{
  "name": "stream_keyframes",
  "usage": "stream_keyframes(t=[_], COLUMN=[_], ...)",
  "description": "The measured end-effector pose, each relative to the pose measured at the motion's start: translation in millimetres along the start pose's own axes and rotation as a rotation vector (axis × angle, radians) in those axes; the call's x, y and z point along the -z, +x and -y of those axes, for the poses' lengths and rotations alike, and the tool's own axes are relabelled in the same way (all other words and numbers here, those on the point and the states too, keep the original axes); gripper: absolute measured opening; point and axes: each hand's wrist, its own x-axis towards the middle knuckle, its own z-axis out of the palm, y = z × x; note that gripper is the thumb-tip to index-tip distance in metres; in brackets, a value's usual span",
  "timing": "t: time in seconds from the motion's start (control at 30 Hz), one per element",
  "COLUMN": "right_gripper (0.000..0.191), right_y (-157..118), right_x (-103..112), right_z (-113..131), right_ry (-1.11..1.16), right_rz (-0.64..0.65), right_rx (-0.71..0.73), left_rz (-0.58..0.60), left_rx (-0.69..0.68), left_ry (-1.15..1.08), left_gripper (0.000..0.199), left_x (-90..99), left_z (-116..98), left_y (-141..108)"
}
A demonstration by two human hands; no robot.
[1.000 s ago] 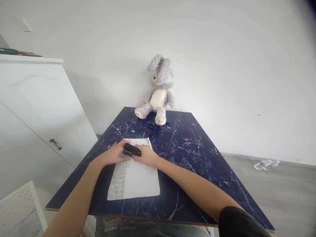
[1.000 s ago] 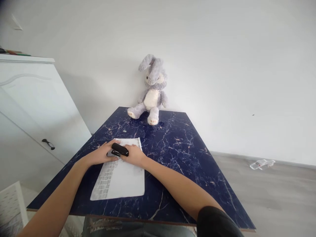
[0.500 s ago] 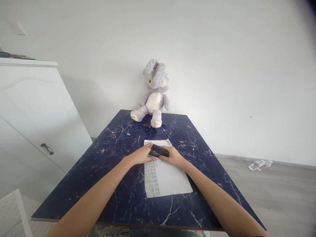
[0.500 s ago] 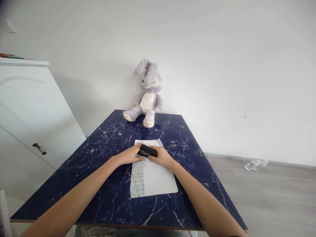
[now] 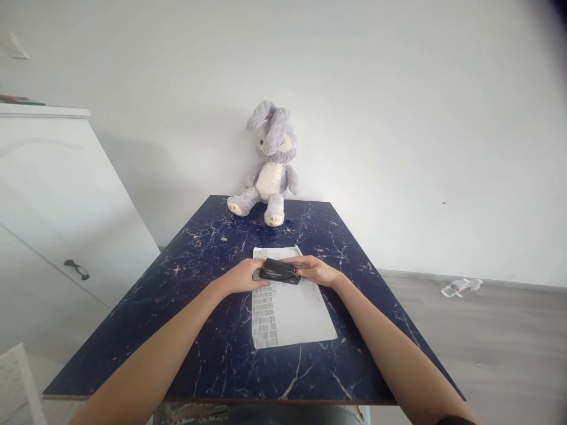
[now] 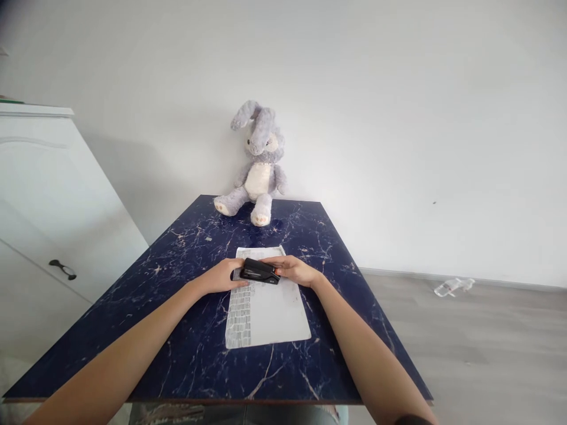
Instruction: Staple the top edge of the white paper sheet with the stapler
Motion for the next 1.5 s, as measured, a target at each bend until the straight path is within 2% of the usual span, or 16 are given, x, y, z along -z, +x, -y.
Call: stream_keyframes(t=[0.2, 0.3, 0.43, 0.6, 0.77, 0.83, 0.93, 1.03, 1.13, 1.2, 1.3, 1.5], right_gripper=[0.063, 0.070, 0.055, 0.043, 0.038, 0.044, 0.054, 0.057, 0.060, 0.060, 0.059, 0.062], right_y=[2.0, 2.6, 3.6, 5.8, 7.0, 6.6, 4.5, 2.2, 2.0, 3.0, 4.5, 3.0], right_x=[-0.5, -3.7, -4.6, -0.9, -5.6, -6.2, -2.3, 4.0, 8.4, 9.8, 11.6, 13.7], right_z=[5.2, 9.6, 11.0, 4.2, -0.1, 0.1, 0.6, -0.2, -1.7, -2.2, -2.4, 2.3], right_ry=[-0.068, -0.313, -0.669, -0.695, -0.770, -0.712, -0.433, -0.204, -0.086, -0.037, -0.018, -0.054], right_rz=[0.065, 0.078, -0.034, -0.151, -0.214, -0.200, -0.136, -0.091, -0.054, -0.049, -0.056, -0.059], right_rx=[-0.002, 0.036, 0.123, 0.115, 0.124, 0.124, 0.086, 0.029, -0.008, -0.019, -0.019, -0.065], left_rz=[-0.021, -0.019, -0.049, -0.087, 0.017, 0.015, 0.029, 0.035, 0.021, -0.021, -0.100, -0.116], left_rx=[0.047, 0.064, 0.096, 0.076, -0.024, -0.013, 0.029, 0.049, 0.046, 0.053, 0.083, 0.117], left_ry=[-0.062, -0.069, -0.020, 0.024, 0.024, 0.024, -0.018, -0.107, -0.219, -0.336, -0.507, -0.550], left_gripper=[0.048, 0.043, 0.040, 0.041, 0.049, 0.059, 0.068, 0.080, 0.086, 0.078, 0.083, 0.085], left_x=[-0.8, -5.0, -11.0, -9.7, -3.0, -3.2, -4.0, -1.2, 2.7, 3.3, 1.4, 1.4], left_z=[-10.3, -14.4, -18.8, -13.3, 1.8, 6.4, 11.1, 15.4, 21.0, 24.4, 27.0, 24.5], left_y=[-2.8, -3.4, -2.2, -1.3, -3.3, -3.5, -2.5, -0.6, 1.3, 2.3, 3.7, 5.5])
